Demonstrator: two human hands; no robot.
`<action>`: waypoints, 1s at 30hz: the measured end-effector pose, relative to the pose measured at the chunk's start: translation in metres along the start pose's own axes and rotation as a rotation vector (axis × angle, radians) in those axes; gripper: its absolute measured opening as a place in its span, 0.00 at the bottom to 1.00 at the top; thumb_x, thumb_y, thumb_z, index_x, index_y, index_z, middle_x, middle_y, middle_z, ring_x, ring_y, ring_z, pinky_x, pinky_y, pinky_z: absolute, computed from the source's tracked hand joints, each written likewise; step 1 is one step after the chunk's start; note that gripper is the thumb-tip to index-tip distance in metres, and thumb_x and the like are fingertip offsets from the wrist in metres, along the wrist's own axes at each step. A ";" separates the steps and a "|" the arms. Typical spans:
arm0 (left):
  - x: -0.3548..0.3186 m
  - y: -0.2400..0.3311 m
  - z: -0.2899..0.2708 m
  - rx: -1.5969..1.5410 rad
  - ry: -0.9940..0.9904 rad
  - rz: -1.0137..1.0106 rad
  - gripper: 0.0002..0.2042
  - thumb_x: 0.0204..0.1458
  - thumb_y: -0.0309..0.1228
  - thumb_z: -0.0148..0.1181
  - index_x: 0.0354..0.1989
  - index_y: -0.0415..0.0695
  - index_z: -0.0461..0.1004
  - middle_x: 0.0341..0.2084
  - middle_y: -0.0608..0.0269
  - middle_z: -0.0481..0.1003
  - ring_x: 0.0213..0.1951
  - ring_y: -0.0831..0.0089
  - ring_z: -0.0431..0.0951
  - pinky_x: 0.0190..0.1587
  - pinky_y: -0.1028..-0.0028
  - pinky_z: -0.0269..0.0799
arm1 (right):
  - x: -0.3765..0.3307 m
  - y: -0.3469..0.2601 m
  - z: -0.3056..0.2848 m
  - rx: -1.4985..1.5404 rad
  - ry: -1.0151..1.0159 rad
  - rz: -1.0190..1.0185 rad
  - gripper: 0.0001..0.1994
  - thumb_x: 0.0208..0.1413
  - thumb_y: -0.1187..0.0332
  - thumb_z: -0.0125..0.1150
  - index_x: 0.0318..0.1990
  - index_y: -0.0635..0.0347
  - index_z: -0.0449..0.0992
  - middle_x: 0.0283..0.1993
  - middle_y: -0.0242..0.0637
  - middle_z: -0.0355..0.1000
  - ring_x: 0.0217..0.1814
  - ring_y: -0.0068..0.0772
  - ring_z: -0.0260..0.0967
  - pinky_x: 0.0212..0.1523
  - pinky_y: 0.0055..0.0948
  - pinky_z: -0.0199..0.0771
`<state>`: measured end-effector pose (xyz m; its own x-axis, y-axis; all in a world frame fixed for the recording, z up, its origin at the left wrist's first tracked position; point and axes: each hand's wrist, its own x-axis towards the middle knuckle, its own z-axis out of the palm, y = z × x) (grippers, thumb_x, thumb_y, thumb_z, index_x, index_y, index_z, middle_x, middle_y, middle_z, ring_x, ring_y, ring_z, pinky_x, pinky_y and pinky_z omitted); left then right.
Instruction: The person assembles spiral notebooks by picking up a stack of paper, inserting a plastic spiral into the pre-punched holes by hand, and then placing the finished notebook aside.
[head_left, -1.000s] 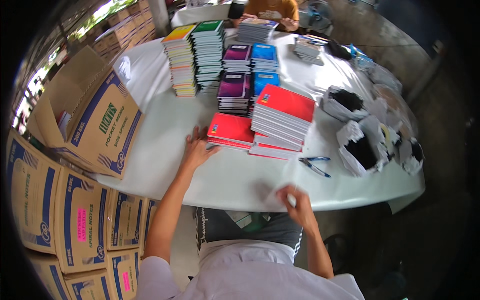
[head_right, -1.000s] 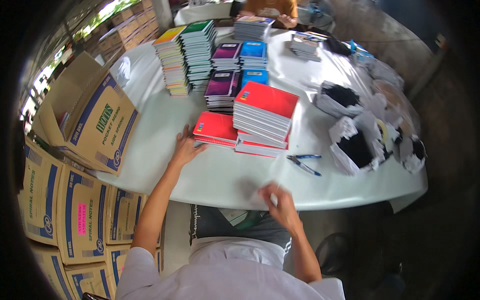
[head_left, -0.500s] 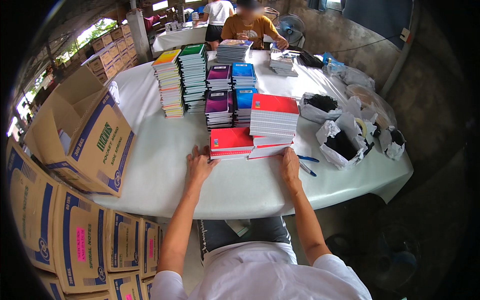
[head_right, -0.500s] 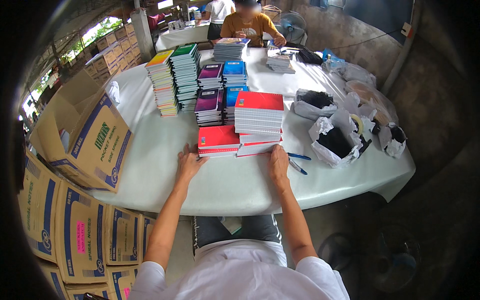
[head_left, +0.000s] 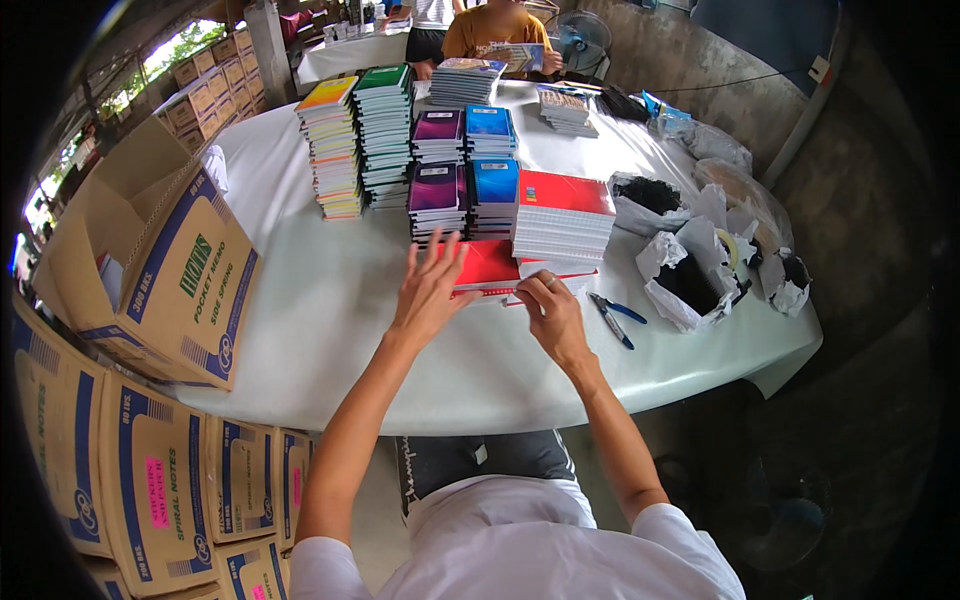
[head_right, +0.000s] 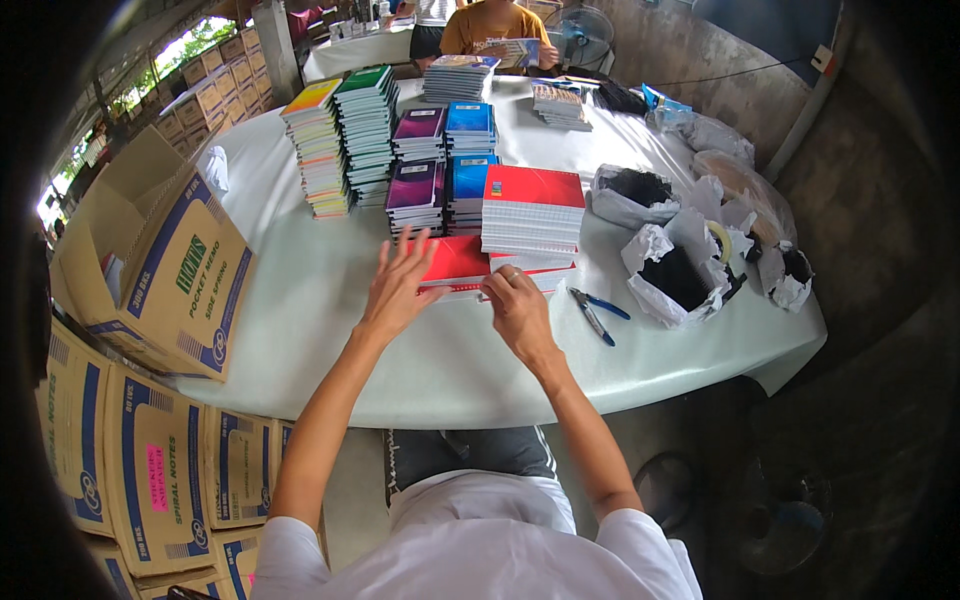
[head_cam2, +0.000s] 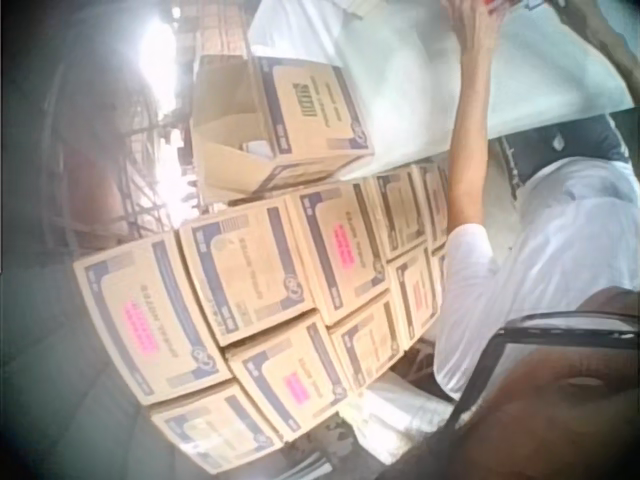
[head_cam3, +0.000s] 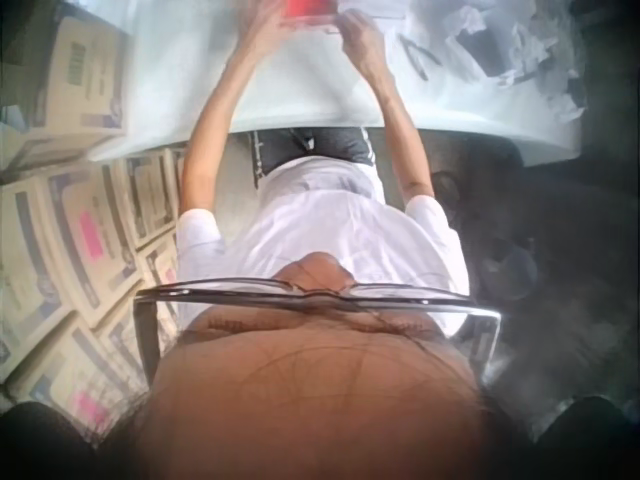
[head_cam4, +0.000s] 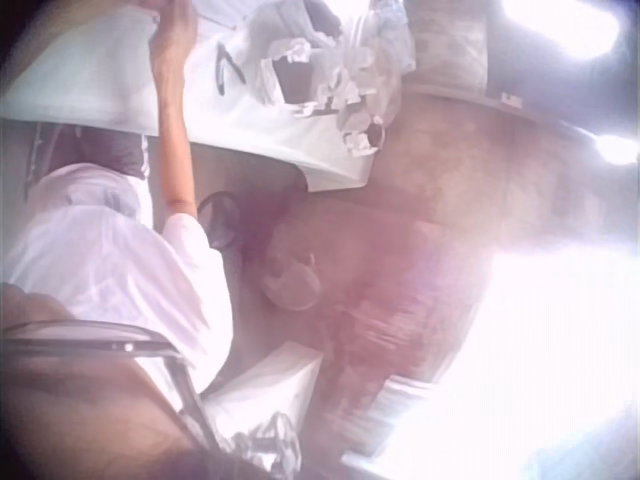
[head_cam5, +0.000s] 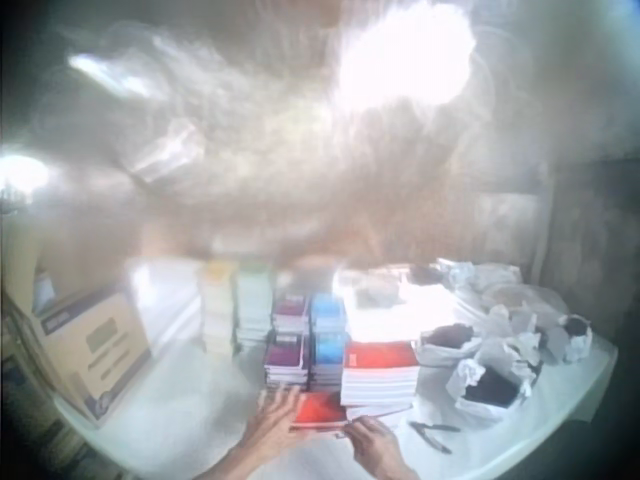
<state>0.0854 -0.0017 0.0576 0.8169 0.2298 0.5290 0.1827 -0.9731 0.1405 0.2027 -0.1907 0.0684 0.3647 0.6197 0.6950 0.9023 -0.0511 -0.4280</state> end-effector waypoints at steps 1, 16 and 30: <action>0.003 0.000 0.003 0.017 -0.059 0.052 0.33 0.53 0.42 0.64 0.65 0.41 0.63 0.67 0.56 0.61 0.70 0.51 0.53 0.67 0.49 0.55 | 0.001 -0.003 0.002 -0.001 -0.027 0.033 0.05 0.52 0.79 0.62 0.36 0.64 0.75 0.35 0.42 0.72 0.37 0.48 0.72 0.36 0.39 0.72; 0.057 -0.041 -0.037 -0.214 -0.805 -0.080 0.28 0.56 0.44 0.59 0.66 0.51 0.66 0.66 0.58 0.63 0.63 0.49 0.65 0.62 0.54 0.63 | -0.028 0.014 -0.002 0.434 -0.168 0.494 0.07 0.50 0.83 0.59 0.37 0.68 0.78 0.31 0.40 0.76 0.29 0.28 0.72 0.32 0.27 0.72; 0.105 0.006 -0.003 -1.177 -0.178 -0.532 0.35 0.62 0.55 0.49 0.62 0.31 0.64 0.62 0.46 0.66 0.64 0.61 0.66 0.64 0.64 0.60 | 0.057 0.085 -0.094 0.339 0.268 0.640 0.36 0.66 0.39 0.41 0.48 0.71 0.74 0.44 0.42 0.75 0.49 0.32 0.71 0.58 0.30 0.66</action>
<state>0.1704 0.0164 0.1165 0.8707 0.4858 0.0769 -0.0071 -0.1438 0.9896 0.3217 -0.2333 0.1265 0.8740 0.3370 0.3501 0.3930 -0.0665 -0.9171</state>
